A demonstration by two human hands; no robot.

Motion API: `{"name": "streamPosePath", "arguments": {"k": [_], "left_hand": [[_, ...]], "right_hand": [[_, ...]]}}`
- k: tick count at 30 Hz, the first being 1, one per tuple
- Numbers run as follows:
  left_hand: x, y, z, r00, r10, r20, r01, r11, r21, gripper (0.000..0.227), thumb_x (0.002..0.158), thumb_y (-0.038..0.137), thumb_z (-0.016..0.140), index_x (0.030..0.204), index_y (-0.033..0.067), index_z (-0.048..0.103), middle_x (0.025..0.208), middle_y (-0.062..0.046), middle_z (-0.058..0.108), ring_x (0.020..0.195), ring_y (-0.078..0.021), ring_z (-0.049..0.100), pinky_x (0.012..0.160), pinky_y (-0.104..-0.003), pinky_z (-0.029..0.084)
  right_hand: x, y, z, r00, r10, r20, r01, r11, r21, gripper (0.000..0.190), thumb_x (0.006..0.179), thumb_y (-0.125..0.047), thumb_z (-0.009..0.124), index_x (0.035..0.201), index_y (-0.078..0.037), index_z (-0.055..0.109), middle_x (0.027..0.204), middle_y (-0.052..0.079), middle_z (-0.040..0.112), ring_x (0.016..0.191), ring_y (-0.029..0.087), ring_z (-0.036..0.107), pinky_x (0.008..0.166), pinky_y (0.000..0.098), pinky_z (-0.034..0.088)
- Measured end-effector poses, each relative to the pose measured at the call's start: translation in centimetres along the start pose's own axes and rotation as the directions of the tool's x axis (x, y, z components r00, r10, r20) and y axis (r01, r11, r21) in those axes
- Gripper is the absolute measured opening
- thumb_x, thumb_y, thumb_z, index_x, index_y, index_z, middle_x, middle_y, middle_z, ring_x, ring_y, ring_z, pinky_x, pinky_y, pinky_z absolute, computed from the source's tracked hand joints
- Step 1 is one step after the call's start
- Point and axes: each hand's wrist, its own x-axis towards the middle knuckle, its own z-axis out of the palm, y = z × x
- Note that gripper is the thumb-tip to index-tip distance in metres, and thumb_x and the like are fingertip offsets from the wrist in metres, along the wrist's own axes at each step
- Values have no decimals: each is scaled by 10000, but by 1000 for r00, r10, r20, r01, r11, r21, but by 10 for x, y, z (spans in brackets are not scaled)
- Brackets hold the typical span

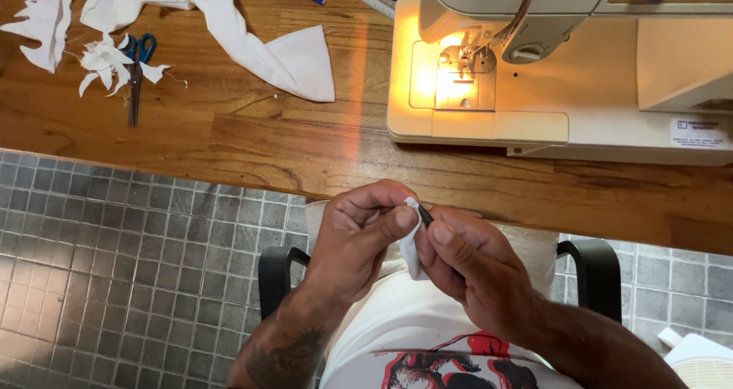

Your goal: Trimming excess threads or fabric from a small white circular piece using thread nippers

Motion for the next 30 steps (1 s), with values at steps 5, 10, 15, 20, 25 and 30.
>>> {"name": "streamPosePath", "arguments": {"k": [5, 10, 15, 20, 25, 30], "left_hand": [[1, 2, 1, 999, -47, 26, 48, 997, -62, 164, 984, 38, 921, 1110, 1, 824, 1049, -93, 831, 843, -193, 792, 758, -333, 675], [3, 2, -1, 995, -15, 99, 21, 998, -62, 145, 1010, 47, 907, 1122, 9, 823, 1117, -70, 798, 931, -159, 766, 844, -286, 639], [1, 7, 1, 994, -9, 113, 18, 997, -72, 145, 1011, 83, 919, 1109, 25, 829, 1111, -55, 800, 951, -141, 747, 869, -281, 619], [1, 5, 0, 995, -23, 98, 34, 993, -117, 162, 989, 67, 931, 1106, 19, 829, 1114, -70, 803, 951, -152, 760, 871, -281, 620], [1, -1, -2, 996, 40, 77, -29, 989, -148, 172, 998, 47, 918, 1148, 41, 832, 1151, -59, 832, 995, -136, 778, 921, -271, 635], [-6, 11, 6, 977, 12, 212, 33, 978, -206, 132, 1090, 119, 868, 1178, 75, 780, 840, -246, 780, 699, -276, 757, 677, -361, 628]], "right_hand": [[-2, -7, 5, 1000, 8, -14, -9, 997, -78, 486, 1125, -490, 593, 904, -57, 606, 556, -8, 328, 508, 110, 229, 484, 317, 146], [-3, -8, 6, 999, 28, -24, -30, 994, -101, 476, 1131, -481, 589, 886, -74, 588, 561, -15, 326, 527, 118, 252, 517, 320, 183], [0, -5, 9, 999, -43, 1, 43, 996, -73, 469, 1141, -445, 605, 894, -45, 611, 511, -4, 333, 489, 110, 215, 502, 325, 193], [-1, -1, 11, 999, 14, -42, -16, 998, -62, 462, 1134, -433, 604, 889, -41, 605, 530, 1, 313, 497, 110, 212, 481, 317, 148], [-1, 6, 17, 995, -51, -84, 40, 991, -128, 417, 1175, -333, 575, 861, -57, 569, 688, 1, 360, 639, 131, 310, 582, 339, 233], [-2, 7, 22, 990, -74, -120, 71, 997, -32, 454, 1202, -309, 565, 878, 3, 625, 469, -20, 261, 502, 119, 228, 571, 331, 319]]}}
